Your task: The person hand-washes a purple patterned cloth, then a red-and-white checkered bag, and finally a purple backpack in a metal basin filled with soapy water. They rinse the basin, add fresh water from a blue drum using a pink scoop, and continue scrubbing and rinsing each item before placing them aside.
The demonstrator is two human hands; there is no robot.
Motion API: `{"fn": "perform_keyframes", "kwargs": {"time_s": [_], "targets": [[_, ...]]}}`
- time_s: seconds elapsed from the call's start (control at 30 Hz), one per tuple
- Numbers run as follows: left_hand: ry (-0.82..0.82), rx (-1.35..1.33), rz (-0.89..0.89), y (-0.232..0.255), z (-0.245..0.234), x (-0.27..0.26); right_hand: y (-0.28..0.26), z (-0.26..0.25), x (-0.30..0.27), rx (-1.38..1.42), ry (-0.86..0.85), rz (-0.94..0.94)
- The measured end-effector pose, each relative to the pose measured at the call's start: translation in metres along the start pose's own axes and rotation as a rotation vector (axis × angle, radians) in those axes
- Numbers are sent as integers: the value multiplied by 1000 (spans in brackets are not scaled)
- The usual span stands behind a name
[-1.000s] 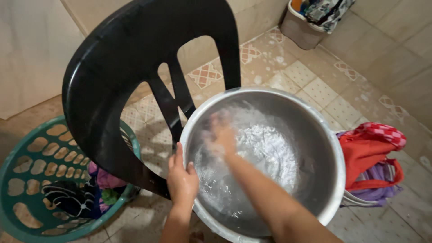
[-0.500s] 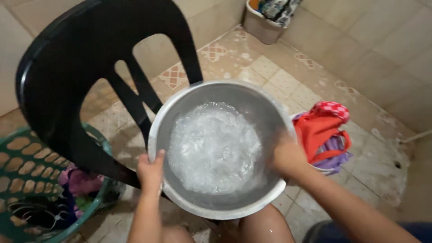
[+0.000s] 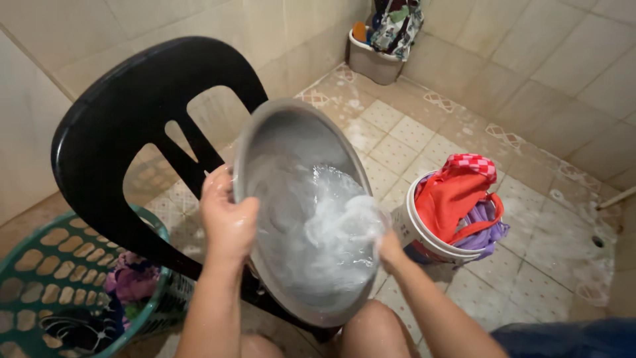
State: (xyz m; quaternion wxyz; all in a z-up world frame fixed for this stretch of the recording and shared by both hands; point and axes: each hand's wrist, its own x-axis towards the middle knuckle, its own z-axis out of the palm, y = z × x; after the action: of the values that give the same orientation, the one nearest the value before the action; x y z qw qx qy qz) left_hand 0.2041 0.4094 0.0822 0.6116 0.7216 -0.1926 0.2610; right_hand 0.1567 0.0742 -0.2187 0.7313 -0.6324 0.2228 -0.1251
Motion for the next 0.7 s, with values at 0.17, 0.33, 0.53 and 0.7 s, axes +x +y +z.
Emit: {"fn": "perform_keyframes", "kwargs": {"time_s": [0.17,0.33,0.53,0.7], "targets": [[-182,-161,-14,68,40,0,53,-13,38,-120,22,418],[-301,-56,99,115,68,3,45,-33,55,85,-44,408],[-406,99,425,132,70,2,-38,-27,49,-14,-115,487],[-451,177,563,132,60,-8,-88,-13,31,60,-146,528]]}}
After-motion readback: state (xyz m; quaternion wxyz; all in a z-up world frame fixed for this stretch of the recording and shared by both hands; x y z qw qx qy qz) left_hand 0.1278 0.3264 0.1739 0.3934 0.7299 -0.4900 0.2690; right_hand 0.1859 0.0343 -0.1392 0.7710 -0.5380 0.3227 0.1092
